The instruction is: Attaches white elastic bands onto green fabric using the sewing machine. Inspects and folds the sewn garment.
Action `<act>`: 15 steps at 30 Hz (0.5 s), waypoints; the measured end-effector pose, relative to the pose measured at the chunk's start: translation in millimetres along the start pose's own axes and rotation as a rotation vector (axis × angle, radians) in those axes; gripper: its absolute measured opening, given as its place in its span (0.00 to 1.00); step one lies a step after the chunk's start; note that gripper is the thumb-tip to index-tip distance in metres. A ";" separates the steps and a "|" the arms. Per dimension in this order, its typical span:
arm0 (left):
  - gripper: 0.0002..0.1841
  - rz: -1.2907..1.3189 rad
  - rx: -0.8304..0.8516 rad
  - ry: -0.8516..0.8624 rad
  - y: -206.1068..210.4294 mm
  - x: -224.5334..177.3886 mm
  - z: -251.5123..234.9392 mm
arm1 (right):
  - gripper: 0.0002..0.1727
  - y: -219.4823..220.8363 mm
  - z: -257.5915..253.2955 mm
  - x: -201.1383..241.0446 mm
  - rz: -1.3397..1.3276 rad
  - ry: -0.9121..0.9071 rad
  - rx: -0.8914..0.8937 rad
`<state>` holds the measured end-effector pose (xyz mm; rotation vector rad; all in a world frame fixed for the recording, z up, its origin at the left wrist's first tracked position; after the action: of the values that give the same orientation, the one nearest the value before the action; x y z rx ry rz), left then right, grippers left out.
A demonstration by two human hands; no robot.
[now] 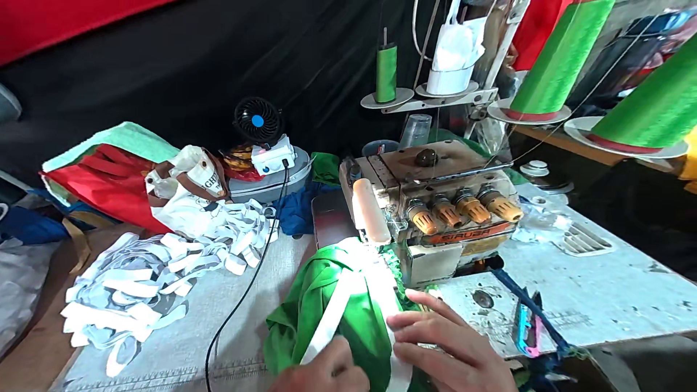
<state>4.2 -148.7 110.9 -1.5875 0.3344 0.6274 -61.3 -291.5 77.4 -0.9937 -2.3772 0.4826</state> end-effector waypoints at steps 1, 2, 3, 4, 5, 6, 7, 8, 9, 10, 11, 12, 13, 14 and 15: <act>0.10 -0.028 -0.030 -0.054 5.2 7.9 -10.5 | 0.09 0.1 2.3 1.1 0.009 -0.003 -0.007; 0.09 -0.087 -0.104 -0.075 9.8 12.9 -19.2 | 0.08 0.5 4.9 2.5 0.015 0.002 -0.013; 0.09 -0.158 -0.207 -0.082 13.8 16.9 -26.2 | 0.08 1.3 7.6 3.9 0.012 0.009 -0.014; 0.08 -0.230 -0.307 -0.093 16.8 20.6 -31.6 | 0.09 2.2 10.1 4.4 0.004 0.018 -0.016; 0.09 -0.291 -0.379 -0.110 18.6 24.0 -34.8 | 0.09 2.9 11.9 4.3 -0.003 0.027 -0.023; 0.10 -0.342 -0.431 -0.121 18.9 26.0 -36.0 | 0.10 3.3 12.9 3.7 -0.014 0.035 -0.028; 0.11 -0.378 -0.454 -0.132 18.3 26.5 -35.9 | 0.11 2.9 13.2 3.0 -0.023 0.045 -0.032; 0.12 -0.395 -0.455 -0.139 17.3 26.5 -35.0 | 0.11 1.3 12.6 2.4 -0.033 0.054 -0.037; 0.12 -0.393 -0.441 -0.142 16.4 27.1 -33.4 | 0.11 -0.1 11.3 2.4 -0.040 0.061 -0.036; 0.12 -0.389 -0.424 -0.138 15.7 28.1 -31.6 | 0.11 -0.8 9.5 2.7 -0.047 0.064 -0.031; 0.11 -0.390 -0.405 -0.128 15.2 28.9 -30.0 | 0.11 -0.7 7.5 3.4 -0.051 0.067 -0.019; 0.11 -0.398 -0.387 -0.121 15.0 29.3 -28.6 | 0.11 -0.2 5.8 4.8 -0.047 0.074 -0.003; 0.10 -0.417 -0.379 -0.114 15.0 29.4 -27.1 | 0.11 0.2 4.5 6.6 -0.038 0.082 0.016; 0.10 -0.443 -0.374 -0.115 14.9 29.7 -25.2 | 0.11 1.2 4.4 8.2 -0.028 0.089 0.037; 0.11 -0.470 -0.366 -0.121 15.0 30.8 -22.9 | 0.11 3.4 6.1 8.9 -0.019 0.099 0.060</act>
<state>25.1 -168.4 81.3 -1.8821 -0.2573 0.4277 -68.3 -283.5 73.7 -0.9454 -2.2691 0.4828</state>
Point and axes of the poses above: each hand's wrist, its own z-axis away from the middle knuckle, its own y-axis out of the palm, x = y × z, the point moved 8 cm from there along -z, towards the middle knuckle, and after that the axes turned 3 degrees about x, right-handed, at the moved point
